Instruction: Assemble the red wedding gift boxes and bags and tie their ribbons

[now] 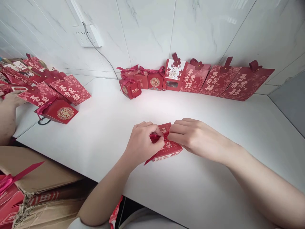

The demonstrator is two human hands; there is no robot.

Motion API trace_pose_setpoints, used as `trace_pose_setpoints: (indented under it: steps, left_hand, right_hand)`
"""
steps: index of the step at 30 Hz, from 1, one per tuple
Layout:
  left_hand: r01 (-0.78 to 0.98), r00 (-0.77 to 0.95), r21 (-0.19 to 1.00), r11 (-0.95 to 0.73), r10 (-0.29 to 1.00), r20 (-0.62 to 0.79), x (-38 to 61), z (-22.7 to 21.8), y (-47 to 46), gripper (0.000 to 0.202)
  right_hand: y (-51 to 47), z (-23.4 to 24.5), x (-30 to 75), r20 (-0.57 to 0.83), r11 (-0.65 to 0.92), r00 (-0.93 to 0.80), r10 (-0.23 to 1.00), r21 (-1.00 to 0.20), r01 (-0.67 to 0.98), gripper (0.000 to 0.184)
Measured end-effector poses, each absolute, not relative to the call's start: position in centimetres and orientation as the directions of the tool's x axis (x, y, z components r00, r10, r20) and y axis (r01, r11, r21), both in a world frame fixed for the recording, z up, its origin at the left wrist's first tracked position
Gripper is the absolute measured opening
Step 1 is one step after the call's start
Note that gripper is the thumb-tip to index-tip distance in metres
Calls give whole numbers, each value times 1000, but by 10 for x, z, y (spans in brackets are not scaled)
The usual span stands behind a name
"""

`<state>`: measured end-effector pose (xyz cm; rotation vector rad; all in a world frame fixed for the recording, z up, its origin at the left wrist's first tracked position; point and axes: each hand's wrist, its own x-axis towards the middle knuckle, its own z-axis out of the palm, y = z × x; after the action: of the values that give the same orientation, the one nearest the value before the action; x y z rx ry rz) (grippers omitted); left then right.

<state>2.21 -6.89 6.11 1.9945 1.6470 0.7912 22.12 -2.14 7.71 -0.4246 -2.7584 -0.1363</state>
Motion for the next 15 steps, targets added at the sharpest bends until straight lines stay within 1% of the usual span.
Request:
trace_pose_setpoints:
  steps: [4, 6, 8, 10, 13, 15]
  left_hand:
    - [722, 110, 664, -194, 980, 167, 22, 58, -67, 10]
    - [723, 96, 665, -188, 980, 173, 23, 57, -67, 10]
    - [734, 86, 651, -191, 978, 191, 23, 56, -67, 10]
    - [754, 100, 623, -210, 973, 207, 23, 57, -67, 11]
    - [776, 132, 585, -233, 968, 212, 22, 58, -67, 11]
    - [787, 126, 573, -229, 969, 214, 23, 58, -67, 11]
  right_hand:
    - [-22, 78, 220, 371, 950, -907, 201, 152, 273, 30]
    - [-23, 78, 220, 365, 951, -913, 181, 172, 258, 30]
    - [-23, 79, 221, 342, 953, -920, 190, 162, 257, 30]
    - [-23, 80, 224, 297, 952, -924, 241, 115, 285, 30]
    - [-26, 83, 230, 228, 936, -910, 347, -21, 351, 26]
    - [-28, 87, 234, 198, 921, -899, 390, -111, 374, 23]
